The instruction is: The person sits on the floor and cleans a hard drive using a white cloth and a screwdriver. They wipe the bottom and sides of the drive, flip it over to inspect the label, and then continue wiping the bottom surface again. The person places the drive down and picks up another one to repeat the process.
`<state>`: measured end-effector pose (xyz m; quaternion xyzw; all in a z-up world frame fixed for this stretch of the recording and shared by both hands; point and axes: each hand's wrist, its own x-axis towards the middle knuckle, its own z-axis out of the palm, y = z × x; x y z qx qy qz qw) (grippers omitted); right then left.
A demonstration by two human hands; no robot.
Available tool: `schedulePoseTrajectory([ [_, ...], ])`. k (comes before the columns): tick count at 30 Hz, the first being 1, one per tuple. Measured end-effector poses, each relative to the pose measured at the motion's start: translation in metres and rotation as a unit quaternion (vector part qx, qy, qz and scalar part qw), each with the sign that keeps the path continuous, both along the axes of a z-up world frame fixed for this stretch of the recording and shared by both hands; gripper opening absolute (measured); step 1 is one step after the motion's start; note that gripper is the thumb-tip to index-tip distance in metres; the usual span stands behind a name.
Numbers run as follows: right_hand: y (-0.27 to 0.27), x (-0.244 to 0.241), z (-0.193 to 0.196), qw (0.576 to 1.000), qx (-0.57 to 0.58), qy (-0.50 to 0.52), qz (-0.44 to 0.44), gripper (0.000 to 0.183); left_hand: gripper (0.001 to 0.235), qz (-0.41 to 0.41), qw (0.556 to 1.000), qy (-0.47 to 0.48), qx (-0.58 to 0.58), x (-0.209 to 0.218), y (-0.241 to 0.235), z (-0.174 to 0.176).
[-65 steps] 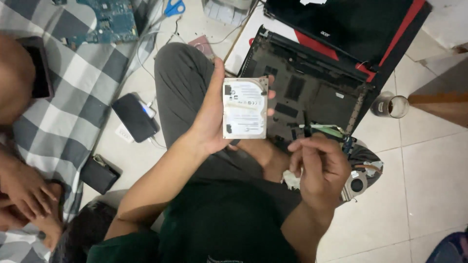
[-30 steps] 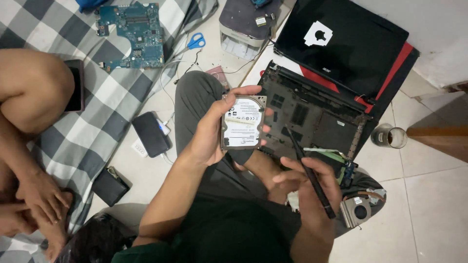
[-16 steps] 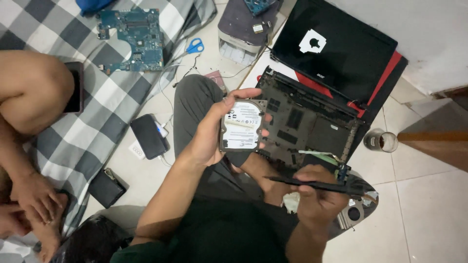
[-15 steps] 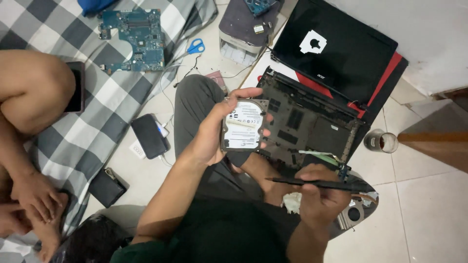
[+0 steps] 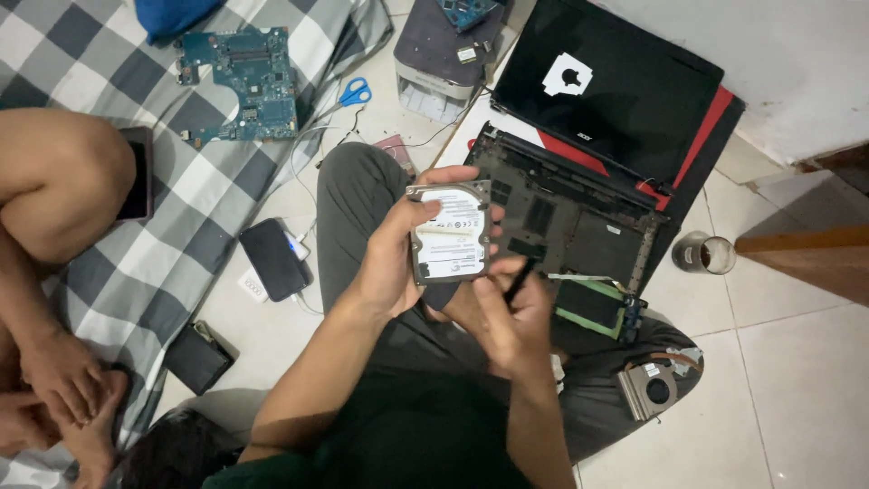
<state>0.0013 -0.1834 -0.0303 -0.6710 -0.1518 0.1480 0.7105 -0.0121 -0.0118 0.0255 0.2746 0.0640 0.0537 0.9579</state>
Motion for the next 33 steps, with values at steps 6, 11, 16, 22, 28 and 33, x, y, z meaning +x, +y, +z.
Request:
schedulePoseTrajectory([
  [6, 0.004, -0.004, -0.041, 0.987, 0.135, 0.086, 0.015, 0.01, 0.063, 0.036, 0.997, 0.009, 0.062, 0.006, -0.006, -0.026],
  [11, -0.001, 0.002, -0.048, 0.988, 0.128, 0.086, -0.008, 0.013, 0.066, 0.046, 0.996, 0.036, 0.062, 0.0, -0.007, -0.008],
  [16, 0.003, 0.007, -0.041, 0.985, 0.144, 0.093, -0.019, 0.012, 0.068, 0.047, 0.998, 0.028, 0.044, -0.001, -0.005, -0.01],
  [22, -0.003, 0.011, -0.04, 0.989, 0.113, 0.09, -0.018, 0.009, 0.07, 0.039, 0.998, 0.024, 0.051, -0.001, -0.004, -0.004],
  [28, -0.002, 0.011, -0.042, 0.989, 0.108, 0.097, 0.001, 0.011, 0.08, 0.006, 0.998, 0.003, 0.06, -0.004, 0.002, 0.001],
  [33, 0.0, 0.004, -0.058, 0.973, 0.172, 0.154, -0.01, 0.012, 0.085, -0.007, 0.996, -0.01, 0.091, -0.008, 0.011, -0.002],
])
